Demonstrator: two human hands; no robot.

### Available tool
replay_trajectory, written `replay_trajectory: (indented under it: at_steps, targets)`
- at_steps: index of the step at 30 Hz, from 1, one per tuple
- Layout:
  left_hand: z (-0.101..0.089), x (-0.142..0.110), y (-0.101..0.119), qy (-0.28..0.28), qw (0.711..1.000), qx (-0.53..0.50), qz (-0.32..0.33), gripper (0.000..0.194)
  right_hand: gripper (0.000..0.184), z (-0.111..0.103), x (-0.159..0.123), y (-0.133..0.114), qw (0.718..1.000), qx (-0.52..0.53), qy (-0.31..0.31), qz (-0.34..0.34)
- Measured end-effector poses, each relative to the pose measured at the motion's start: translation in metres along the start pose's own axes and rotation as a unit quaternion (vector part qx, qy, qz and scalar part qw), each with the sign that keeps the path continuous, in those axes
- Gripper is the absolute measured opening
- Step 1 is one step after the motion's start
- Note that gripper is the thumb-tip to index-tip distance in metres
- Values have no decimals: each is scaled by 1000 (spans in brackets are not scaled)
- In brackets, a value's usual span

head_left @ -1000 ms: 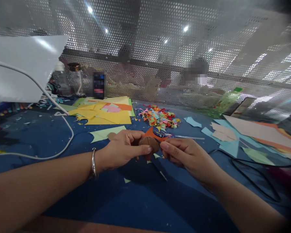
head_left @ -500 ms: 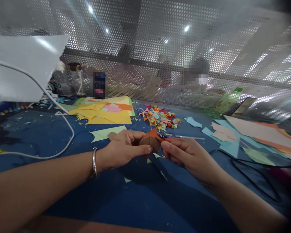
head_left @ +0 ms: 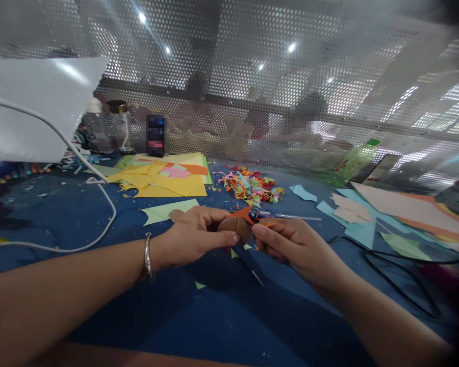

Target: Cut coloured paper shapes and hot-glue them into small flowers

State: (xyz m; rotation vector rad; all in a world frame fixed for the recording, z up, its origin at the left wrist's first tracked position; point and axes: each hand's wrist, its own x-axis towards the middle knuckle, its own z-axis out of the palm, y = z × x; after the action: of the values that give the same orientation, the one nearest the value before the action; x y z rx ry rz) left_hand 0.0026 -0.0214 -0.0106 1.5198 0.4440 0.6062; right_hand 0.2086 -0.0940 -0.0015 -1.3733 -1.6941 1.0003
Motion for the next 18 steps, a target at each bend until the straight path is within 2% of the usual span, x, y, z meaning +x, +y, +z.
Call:
replay_trajectory:
  at_steps: [5, 11, 18]
  targets:
    - [-1, 0, -1, -3, 1000, -4, -10, 23, 51, -1, 0, 0, 1000, -2, -3, 1]
    - [2, 1, 1, 31, 998, -58, -21, 29, 52, -1, 1, 0, 1000, -6, 12, 9]
    - [3, 0, 6, 43, 995, -77, -36, 19, 52, -2, 0, 1, 1000, -14, 16, 0]
